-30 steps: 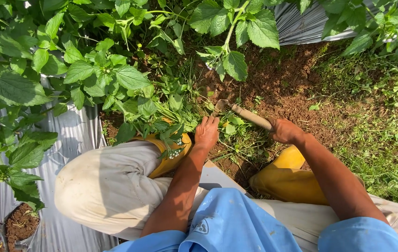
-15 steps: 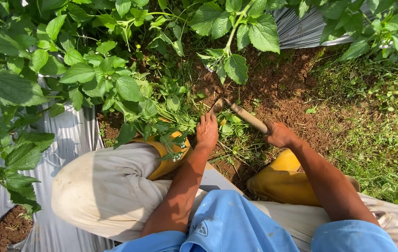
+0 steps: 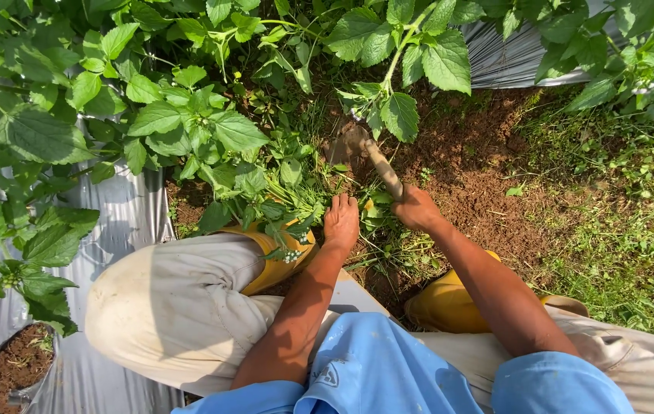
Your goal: The person pulls weeds from the ground by hand and uses a hoe to remove unwanted plants from the soil between rows of crops.
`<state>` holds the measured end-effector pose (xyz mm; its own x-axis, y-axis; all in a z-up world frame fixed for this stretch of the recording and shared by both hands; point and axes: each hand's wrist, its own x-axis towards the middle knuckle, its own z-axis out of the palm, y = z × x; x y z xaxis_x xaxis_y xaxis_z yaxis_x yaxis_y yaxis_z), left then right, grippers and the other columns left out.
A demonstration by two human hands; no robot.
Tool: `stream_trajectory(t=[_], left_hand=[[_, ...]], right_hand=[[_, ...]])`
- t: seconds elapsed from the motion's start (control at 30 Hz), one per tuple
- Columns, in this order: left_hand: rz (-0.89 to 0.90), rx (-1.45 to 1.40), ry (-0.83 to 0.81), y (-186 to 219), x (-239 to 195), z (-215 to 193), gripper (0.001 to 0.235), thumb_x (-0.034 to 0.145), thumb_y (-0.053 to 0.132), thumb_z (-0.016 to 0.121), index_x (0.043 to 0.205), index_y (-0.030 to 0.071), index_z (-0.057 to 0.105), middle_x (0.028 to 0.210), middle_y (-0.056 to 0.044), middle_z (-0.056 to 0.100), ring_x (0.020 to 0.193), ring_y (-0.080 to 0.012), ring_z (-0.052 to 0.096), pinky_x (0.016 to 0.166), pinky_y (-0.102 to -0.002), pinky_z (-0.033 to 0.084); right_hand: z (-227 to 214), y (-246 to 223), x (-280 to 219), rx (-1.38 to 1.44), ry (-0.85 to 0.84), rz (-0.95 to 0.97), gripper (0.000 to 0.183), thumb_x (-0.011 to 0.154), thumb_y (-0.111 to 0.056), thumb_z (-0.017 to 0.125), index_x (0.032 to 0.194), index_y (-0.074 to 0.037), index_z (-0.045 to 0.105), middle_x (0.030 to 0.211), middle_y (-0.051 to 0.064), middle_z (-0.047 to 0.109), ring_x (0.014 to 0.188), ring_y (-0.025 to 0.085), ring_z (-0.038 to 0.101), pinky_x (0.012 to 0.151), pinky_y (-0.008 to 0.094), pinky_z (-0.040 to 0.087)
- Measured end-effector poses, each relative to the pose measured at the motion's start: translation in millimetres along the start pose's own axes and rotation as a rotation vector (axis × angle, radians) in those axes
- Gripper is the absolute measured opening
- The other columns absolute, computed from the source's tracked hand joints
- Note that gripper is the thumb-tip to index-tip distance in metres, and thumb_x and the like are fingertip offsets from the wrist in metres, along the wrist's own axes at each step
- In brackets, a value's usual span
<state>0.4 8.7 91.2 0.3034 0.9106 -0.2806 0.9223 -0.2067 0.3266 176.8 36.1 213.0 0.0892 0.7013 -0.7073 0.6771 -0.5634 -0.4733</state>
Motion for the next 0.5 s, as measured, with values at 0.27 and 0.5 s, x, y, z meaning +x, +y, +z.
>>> stream_trajectory(t=[0.27,0.5], left_hand=[[-0.010,-0.010,-0.038,0,3,4,0.025,0.083,0.000,0.071,0.105,0.006,0.062,0.108,-0.011,0.057,0.114,-0.0285,0.054,0.088,-0.047,0.059],[-0.018,-0.013,-0.167,5,1,-28,0.037,0.080,0.017,0.080,0.109,0.009,0.060,0.111,-0.011,0.053,0.115,-0.0254,0.052,0.089,-0.044,0.060]], right_hand=[[23,-33,-42,0.057,0.072,0.029,0.050,0.089,-0.021,0.064,0.130,0.007,0.058,0.117,0.034,0.066,0.117,0.050,0.064,0.100,0.061,0.051],[2,-10,-16,0.068,-0.036,0.019,0.042,0.089,-0.009,0.060,0.130,0.001,0.059,0.108,0.028,0.070,0.097,0.044,0.071,0.086,0.052,0.059]])
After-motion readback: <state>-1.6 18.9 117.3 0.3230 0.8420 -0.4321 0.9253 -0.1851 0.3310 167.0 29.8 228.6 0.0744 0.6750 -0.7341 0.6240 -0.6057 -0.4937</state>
